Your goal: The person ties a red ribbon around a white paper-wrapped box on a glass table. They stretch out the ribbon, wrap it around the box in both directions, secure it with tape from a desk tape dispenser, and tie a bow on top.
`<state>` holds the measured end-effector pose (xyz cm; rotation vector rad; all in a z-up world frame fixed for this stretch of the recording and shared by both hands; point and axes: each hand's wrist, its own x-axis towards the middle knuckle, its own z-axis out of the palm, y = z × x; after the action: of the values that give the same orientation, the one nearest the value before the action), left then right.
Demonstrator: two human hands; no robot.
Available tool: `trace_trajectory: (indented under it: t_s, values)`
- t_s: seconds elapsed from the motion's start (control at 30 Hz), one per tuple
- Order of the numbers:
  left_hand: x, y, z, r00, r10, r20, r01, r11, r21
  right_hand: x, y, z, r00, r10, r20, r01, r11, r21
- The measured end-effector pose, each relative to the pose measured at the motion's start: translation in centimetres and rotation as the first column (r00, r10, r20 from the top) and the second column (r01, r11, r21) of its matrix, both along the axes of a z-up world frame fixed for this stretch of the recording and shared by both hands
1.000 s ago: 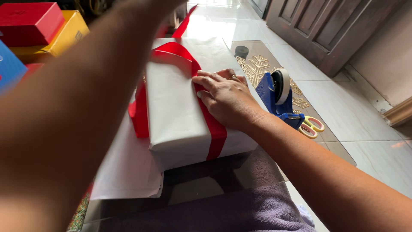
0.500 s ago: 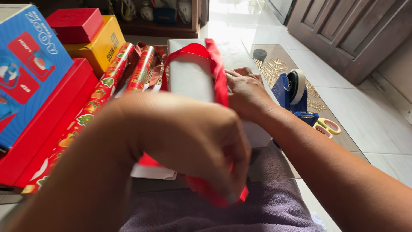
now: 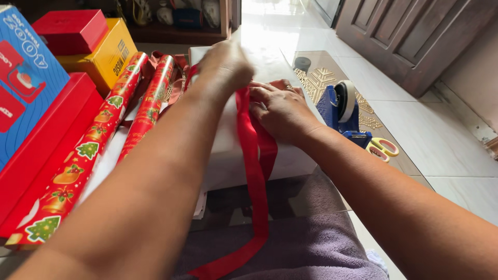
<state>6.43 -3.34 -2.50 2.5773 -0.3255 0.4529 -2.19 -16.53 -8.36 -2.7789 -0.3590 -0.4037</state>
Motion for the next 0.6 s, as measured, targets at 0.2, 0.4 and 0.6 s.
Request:
trace_trajectory:
  t_s: [0.2,0.4,0.6]
  values:
    - [-3.2,-0.1,0.0,0.983,-0.113,-0.144,0.073,0.964,-0.254,0.2,-0.4,-0.2,0.998,0.033,0.044,-0.032,0.999,-0.025]
    - [-3.4,0.3,-1.1,0.945,-0.209,-0.251,0.031,0.821,-0.570,0.0,-0.3,0.5,0.999,-0.008,-0.038,0.011,0.997,0.081]
    - [-5.2,0.8,-4.1,0.942,-0.137,-0.306,-0.064,0.823,-0.565,2.6,-1.9,0.1,0.974,0.080,-0.211,0.037,0.867,0.498]
